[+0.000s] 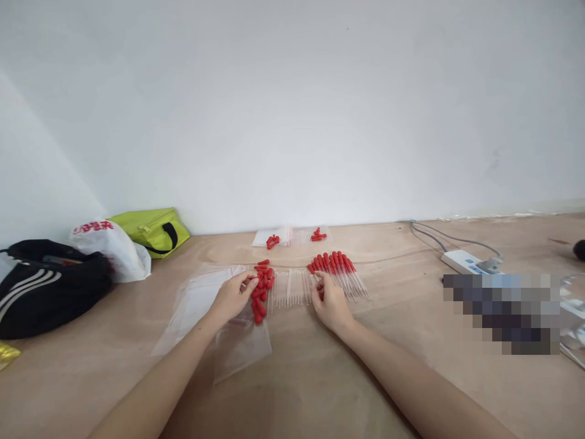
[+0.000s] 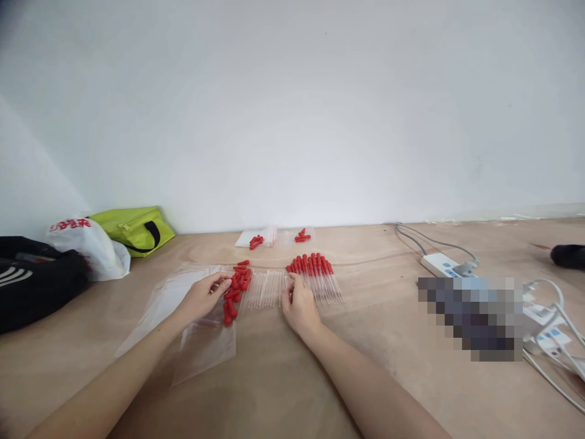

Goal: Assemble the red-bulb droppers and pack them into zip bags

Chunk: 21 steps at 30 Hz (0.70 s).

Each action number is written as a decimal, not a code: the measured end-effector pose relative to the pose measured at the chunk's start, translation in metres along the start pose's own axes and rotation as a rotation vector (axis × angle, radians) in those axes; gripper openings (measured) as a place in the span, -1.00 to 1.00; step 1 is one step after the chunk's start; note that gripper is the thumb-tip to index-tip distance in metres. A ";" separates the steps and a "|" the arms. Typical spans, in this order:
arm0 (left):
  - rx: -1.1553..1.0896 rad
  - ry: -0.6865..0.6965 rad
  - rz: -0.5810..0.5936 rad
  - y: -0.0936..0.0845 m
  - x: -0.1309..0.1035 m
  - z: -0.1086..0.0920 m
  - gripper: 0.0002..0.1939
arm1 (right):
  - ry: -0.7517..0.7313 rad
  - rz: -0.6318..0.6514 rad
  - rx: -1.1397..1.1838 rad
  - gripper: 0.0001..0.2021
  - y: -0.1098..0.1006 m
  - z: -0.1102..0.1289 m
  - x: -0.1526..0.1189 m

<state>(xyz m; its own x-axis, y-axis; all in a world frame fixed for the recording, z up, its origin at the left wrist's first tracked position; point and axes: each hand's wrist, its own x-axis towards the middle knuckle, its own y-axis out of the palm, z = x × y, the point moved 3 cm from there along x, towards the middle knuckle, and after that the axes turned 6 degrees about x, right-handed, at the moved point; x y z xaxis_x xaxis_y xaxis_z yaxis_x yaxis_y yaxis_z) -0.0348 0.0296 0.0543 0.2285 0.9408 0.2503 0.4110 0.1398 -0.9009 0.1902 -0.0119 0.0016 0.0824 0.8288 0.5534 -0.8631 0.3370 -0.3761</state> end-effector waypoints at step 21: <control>-0.328 0.353 -0.021 0.046 -0.069 -0.094 -0.88 | -0.284 0.345 -0.216 -0.81 -0.057 0.018 -0.039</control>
<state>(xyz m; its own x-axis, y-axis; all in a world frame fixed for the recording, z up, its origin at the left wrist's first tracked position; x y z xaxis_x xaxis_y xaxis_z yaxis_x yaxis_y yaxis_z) 0.0512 -0.0583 0.0292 0.4792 0.7687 0.4235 0.6626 -0.0004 -0.7489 0.2272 -0.0719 0.0152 -0.3545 0.7640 0.5391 -0.6905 0.1748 -0.7018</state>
